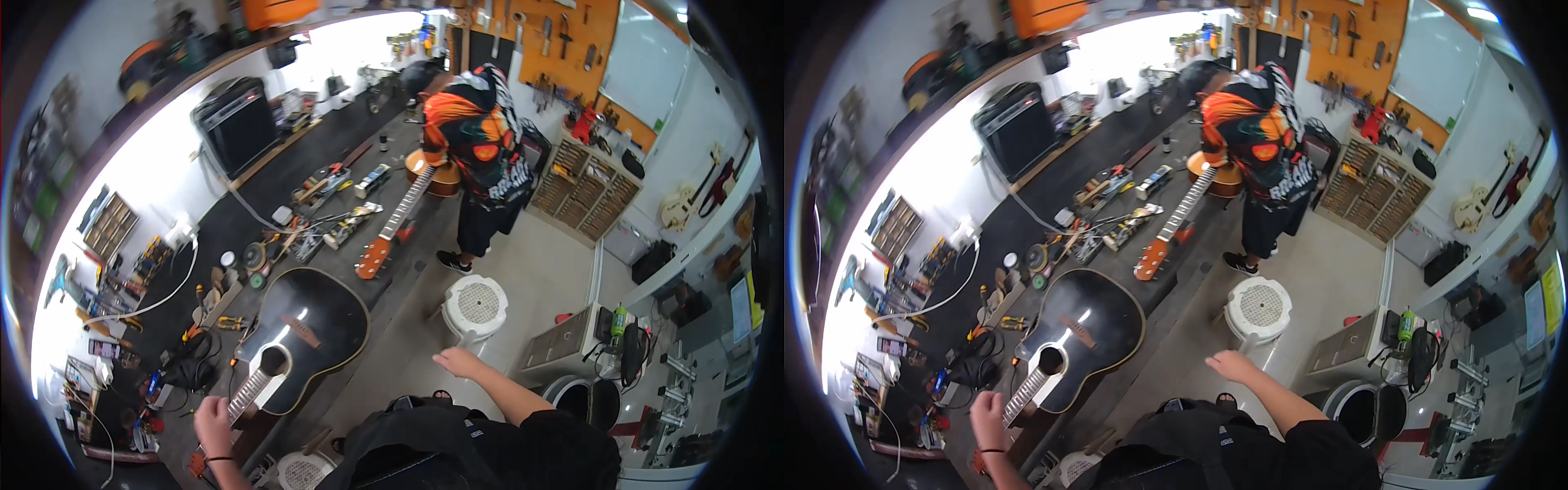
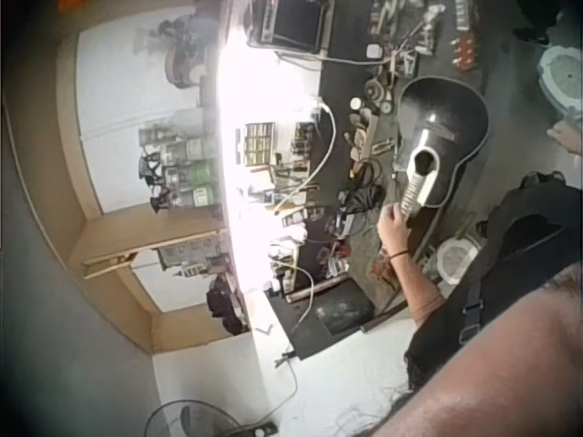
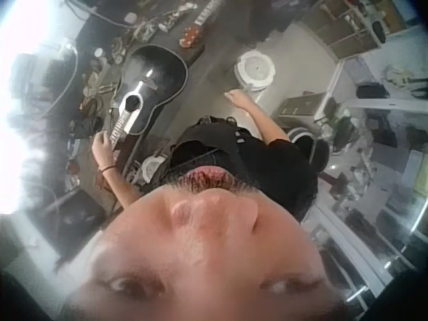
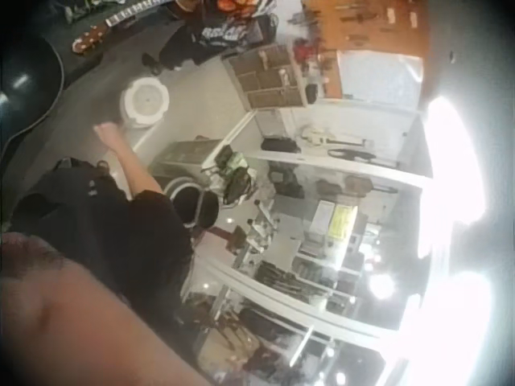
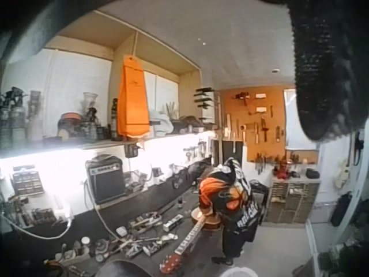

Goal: The person uses a soldering iron to apply heat to the fretboard of an acoustic guitar while feeding solder wire along the frets. They move the soldering iron along the neck, applying heat and solder to multiple frets in sequence.

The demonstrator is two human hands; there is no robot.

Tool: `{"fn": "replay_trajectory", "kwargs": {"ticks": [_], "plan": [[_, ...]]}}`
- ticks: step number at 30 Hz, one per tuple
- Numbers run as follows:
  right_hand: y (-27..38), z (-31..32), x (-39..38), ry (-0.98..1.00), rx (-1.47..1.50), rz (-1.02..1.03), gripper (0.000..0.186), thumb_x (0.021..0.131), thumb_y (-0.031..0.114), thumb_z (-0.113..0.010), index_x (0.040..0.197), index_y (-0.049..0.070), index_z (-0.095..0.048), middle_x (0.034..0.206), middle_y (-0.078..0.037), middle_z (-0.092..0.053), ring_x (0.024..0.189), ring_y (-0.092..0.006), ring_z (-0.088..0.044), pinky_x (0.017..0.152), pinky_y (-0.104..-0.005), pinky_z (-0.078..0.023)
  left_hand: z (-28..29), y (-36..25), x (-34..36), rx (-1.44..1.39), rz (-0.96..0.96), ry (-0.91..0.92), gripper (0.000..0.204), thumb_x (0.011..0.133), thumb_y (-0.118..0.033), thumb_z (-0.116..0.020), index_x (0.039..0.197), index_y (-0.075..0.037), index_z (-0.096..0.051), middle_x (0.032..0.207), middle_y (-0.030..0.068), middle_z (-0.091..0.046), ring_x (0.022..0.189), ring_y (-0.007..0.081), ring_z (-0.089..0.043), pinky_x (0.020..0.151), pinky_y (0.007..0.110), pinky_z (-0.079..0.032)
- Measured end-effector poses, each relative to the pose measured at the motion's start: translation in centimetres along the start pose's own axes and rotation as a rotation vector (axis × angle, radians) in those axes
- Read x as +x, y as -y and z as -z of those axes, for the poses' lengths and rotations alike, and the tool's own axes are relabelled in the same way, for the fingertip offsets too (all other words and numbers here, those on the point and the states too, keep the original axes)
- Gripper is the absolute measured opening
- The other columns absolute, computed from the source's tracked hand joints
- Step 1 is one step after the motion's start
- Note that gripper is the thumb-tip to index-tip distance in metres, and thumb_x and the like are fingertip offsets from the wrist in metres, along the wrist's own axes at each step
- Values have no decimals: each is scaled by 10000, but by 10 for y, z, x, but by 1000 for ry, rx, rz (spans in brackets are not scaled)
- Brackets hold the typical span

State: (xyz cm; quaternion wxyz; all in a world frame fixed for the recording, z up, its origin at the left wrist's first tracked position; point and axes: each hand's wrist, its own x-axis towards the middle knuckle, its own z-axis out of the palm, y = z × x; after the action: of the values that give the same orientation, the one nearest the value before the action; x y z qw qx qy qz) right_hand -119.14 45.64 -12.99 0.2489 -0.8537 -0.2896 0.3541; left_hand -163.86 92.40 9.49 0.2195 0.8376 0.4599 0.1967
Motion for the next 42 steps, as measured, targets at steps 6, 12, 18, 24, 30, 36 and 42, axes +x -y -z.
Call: {"fn": "replay_trajectory", "kwargs": {"ticks": [6,12,18,24,30,36,42], "plan": [[-11,119,-40,-76,563,-15,299,1189,248,-547,1287,51,-751,929,-52,-738,747,-173,-691,704,-341,-604,-181,-264,-43,-172,-518,351,120,1030,-144,-787,1068,-31,-808,974,163,-766,915,386,-752,834,482,-596],[-116,168,-73,-451,589,19,267,1142,44,-613,1386,36,-721,1153,-87,-745,962,-171,-714,876,-348,-613,-326,-437,-50,-433,-801,772,200,1048,-128,-789,1213,-16,-776,1113,158,-756,974,314,-776,856,395,-622],[-189,212,-158,-688,945,-54,282,1146,24,-631,1422,3,-689,1167,-74,-703,1028,-157,-696,932,-324,-595,-444,-589,-62,-331,-1176,1021,227,1066,-71,-749,1289,-26,-763,1223,120,-756,1102,314,-766,970,416,-618],[-308,274,-195,-904,1103,-313,200,1173,111,-663,1347,33,-722,947,17,-653,807,-81,-629,730,-277,-536,-572,-722,-116,-452,-1108,1239,191,1090,-135,-725,1256,-48,-759,1207,138,-756,1136,371,-743,988,450,-599],[-397,414,-188,-934,1106,-350,179,1200,198,-678,1227,32,-738,834,17,-633,707,-86,-599,647,-288,-501,-652,-884,-161,-489,-991,1382,175,1119,-148,-710,1233,-30,-773,1131,135,-769,1000,321,-768,900,422,-620],[-440,601,-133,-933,783,-198,230,1179,210,-706,1164,-18,-725,882,-59,-718,814,-125,-658,754,-333,-552,-709,-1036,-121,-600,-970,1262,154,1107,-119,-740,1194,-1,-786,1098,105,-793,1001,236,-774,881,370,-603],[-494,737,-5,-737,669,-69,294,1187,275,-707,1094,-4,-718,869,-77,-730,780,-141,-669,735,-347,-560,-793,-1128,-52,-818,-754,1208,168,1124,-117,-739,1231,-2,-798,1123,77,-809,1003,173,-754,914,348,-594]]}}
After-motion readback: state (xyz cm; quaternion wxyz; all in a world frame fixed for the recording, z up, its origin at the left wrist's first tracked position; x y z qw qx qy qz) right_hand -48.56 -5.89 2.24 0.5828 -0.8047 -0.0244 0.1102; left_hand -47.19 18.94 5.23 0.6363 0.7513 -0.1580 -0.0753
